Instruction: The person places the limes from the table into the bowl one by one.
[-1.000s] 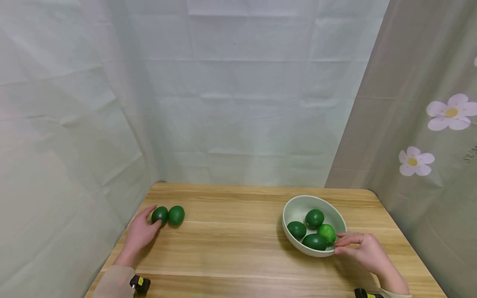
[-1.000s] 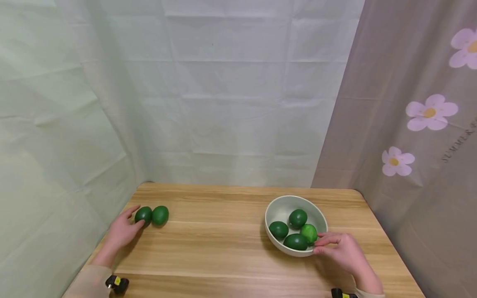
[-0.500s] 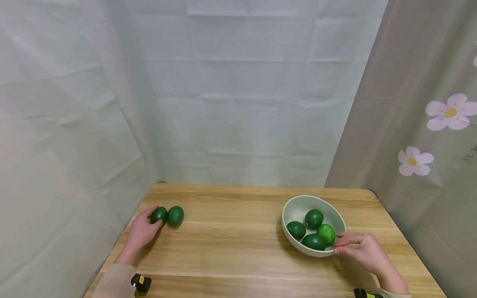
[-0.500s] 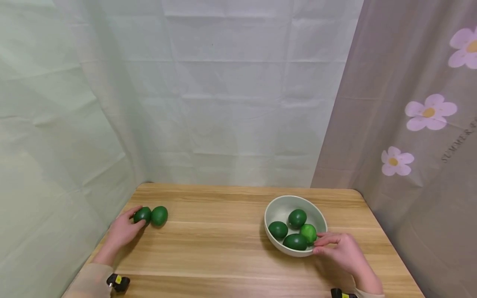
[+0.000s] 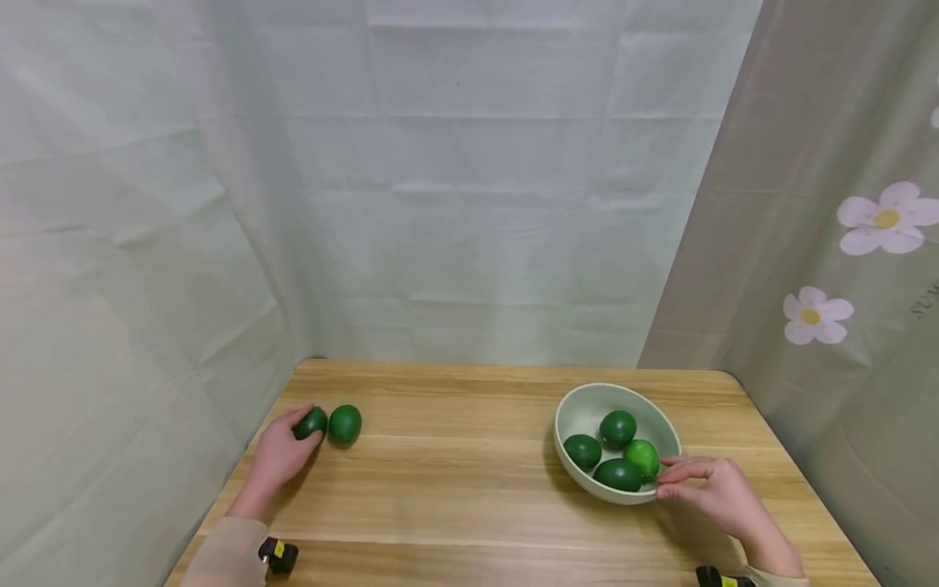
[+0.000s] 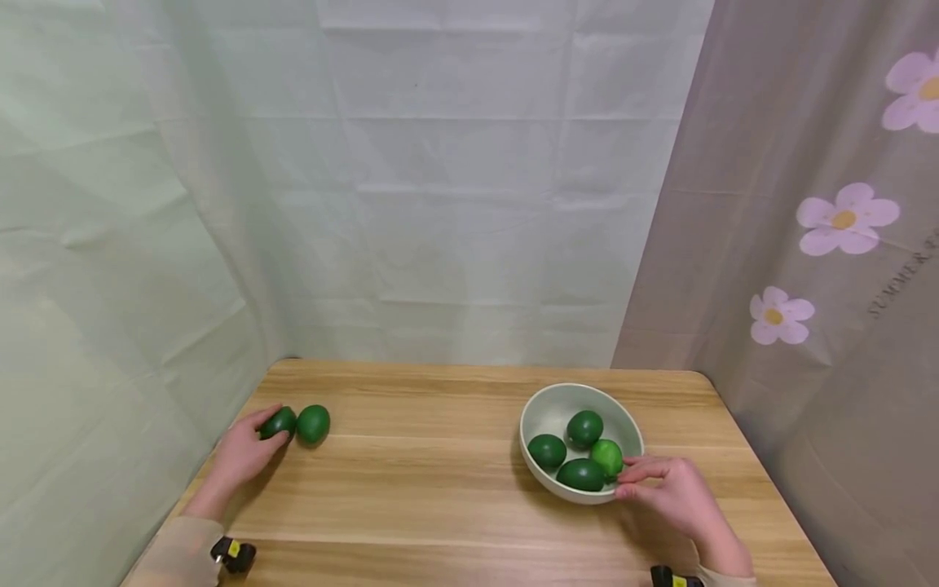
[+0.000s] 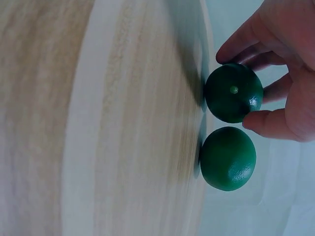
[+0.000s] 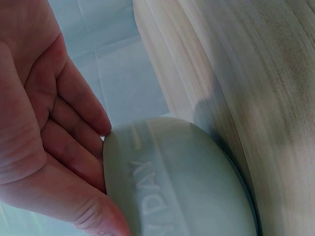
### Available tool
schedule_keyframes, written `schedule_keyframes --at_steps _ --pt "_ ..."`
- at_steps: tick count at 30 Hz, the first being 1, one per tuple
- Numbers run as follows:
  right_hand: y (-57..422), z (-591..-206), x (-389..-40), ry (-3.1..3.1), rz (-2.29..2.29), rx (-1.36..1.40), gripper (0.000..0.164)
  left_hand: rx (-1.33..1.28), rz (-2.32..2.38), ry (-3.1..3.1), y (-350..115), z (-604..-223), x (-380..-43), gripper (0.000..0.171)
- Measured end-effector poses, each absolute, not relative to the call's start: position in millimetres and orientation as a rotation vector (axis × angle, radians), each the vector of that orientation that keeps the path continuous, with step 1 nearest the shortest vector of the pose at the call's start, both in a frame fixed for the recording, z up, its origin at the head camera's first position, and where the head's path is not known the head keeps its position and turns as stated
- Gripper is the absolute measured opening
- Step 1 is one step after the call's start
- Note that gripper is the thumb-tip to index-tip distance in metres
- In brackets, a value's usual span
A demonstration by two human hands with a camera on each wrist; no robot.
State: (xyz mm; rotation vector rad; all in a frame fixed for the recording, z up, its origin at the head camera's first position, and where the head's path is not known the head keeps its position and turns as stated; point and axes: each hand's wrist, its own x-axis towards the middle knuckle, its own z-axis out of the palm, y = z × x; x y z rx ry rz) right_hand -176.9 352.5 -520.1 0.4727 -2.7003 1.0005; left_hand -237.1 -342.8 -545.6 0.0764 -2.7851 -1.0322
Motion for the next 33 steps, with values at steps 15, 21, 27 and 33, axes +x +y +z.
schedule_keyframes --at_steps 15,21,27,33 --pt "352.7 -520.5 -177.1 -2.687 1.019 0.478 0.015 0.119 -1.026 -2.759 -344.7 -547.8 -236.4 0.065" --pt "352.2 -520.8 -176.5 -2.708 1.028 0.466 0.014 0.140 -1.031 -2.772 -344.9 -548.2 -237.2 0.064" --pt "352.3 -521.0 -177.0 -2.705 1.017 0.465 0.015 0.144 -1.024 -2.763 -343.8 -548.2 -236.6 0.061" --pt "352.6 -521.3 -177.3 -2.694 1.011 0.482 0.015 0.172 -1.046 -2.752 -342.4 -547.6 -235.4 0.060"
